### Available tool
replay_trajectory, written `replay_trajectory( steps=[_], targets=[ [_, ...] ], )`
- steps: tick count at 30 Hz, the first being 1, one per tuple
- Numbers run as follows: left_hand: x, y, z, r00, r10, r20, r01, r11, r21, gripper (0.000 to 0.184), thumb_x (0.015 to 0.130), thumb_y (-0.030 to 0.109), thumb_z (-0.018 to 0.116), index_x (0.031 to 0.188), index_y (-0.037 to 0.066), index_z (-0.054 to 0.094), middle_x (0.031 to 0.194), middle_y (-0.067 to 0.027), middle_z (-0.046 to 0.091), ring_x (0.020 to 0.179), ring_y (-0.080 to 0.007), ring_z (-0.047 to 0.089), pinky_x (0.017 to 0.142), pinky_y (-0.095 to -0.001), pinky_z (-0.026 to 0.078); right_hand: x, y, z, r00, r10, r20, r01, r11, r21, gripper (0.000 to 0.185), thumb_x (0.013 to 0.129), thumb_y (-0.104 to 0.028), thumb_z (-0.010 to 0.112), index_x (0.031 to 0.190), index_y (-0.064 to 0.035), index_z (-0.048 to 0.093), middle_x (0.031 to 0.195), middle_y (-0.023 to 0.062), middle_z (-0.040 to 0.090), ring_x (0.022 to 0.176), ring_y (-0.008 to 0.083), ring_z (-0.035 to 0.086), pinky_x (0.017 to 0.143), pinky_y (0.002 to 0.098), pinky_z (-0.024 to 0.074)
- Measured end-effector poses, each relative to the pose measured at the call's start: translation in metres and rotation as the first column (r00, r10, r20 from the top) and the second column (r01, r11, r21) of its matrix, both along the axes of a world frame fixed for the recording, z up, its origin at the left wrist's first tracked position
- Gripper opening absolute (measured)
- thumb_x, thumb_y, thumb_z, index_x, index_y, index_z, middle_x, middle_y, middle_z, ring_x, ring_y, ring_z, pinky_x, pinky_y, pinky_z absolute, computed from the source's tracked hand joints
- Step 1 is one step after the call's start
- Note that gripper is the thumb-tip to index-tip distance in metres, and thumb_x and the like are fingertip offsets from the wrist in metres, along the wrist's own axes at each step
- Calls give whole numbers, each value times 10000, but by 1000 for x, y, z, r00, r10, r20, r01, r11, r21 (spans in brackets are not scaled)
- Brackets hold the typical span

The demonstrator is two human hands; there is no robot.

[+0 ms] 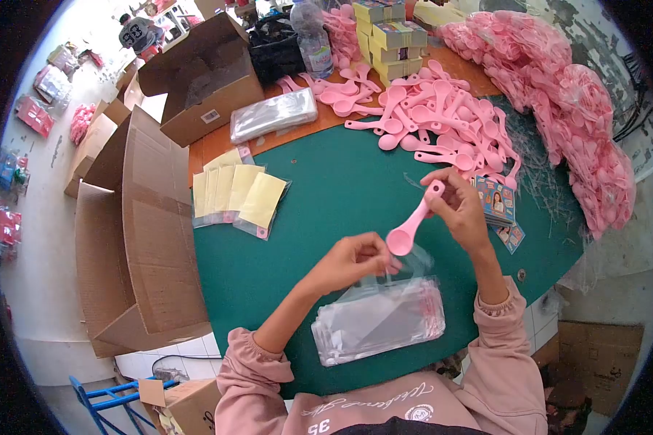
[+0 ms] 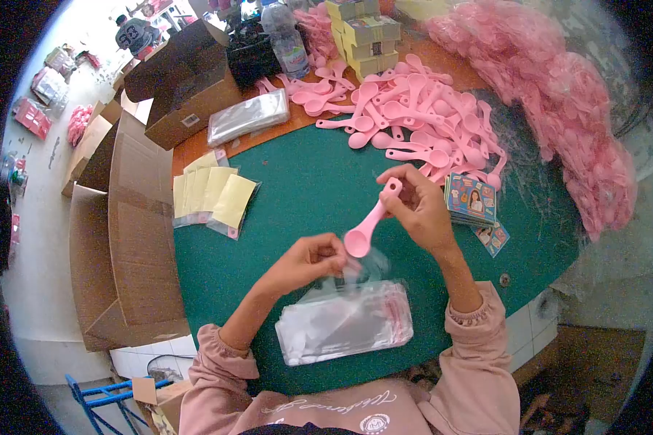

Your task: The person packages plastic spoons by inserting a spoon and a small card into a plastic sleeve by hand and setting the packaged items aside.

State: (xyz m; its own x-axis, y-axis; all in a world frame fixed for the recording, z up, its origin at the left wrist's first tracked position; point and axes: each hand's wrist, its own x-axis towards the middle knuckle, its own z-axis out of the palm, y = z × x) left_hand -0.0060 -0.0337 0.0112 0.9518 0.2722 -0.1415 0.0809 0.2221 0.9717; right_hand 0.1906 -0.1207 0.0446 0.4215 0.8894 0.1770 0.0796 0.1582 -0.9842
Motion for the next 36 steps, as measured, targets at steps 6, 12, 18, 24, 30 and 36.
replay_trajectory(
  steps=[6,12,18,24,30,36],
  targets=[
    [0,23,-8,967,233,-102,-245,961,-129,191,853,106,557,1001,38,456,913,-136,642,790,-141,625,680,-236,500,1,3,-7,995,-92,41,92,996,6,151,828,-46,562,969,-15,516,769,-1,515,689,68,546,636,205,502],
    [4,25,-7,959,250,-130,-260,963,-66,235,843,94,573,1047,-2,506,856,-102,653,736,-84,593,644,-196,463,-4,4,-10,990,-53,127,53,999,6,156,839,-68,560,986,-28,525,787,12,543,713,71,555,646,207,497],
    [10,30,-9,958,274,-87,-279,960,-41,295,845,86,561,1117,-15,514,853,-101,654,745,-82,590,661,-203,464,-9,2,-4,976,-209,67,199,972,127,159,835,-71,570,982,-18,540,775,23,558,720,73,558,645,205,481],
    [14,33,-7,967,236,-93,-233,972,35,318,840,105,574,1141,14,531,902,-59,630,774,-87,580,681,-204,467,-8,4,-10,980,-91,175,90,996,12,183,822,-55,576,994,-9,534,792,24,561,718,70,558,658,203,465],
    [21,29,-2,979,204,-11,-205,976,-73,320,883,204,528,1144,18,533,893,-45,627,817,-75,559,726,-209,454,-17,7,-20,995,80,55,-73,990,-120,267,787,-38,613,1020,-21,484,829,57,581,766,103,587,695,230,472],
    [15,43,0,991,-38,-128,38,999,-3,353,929,279,437,1055,-17,581,898,-63,631,796,-76,566,687,-209,461,-18,8,-17,995,-79,63,79,997,9,244,814,-111,616,1001,-19,490,855,80,600,772,130,596,690,248,476]
  ],
)
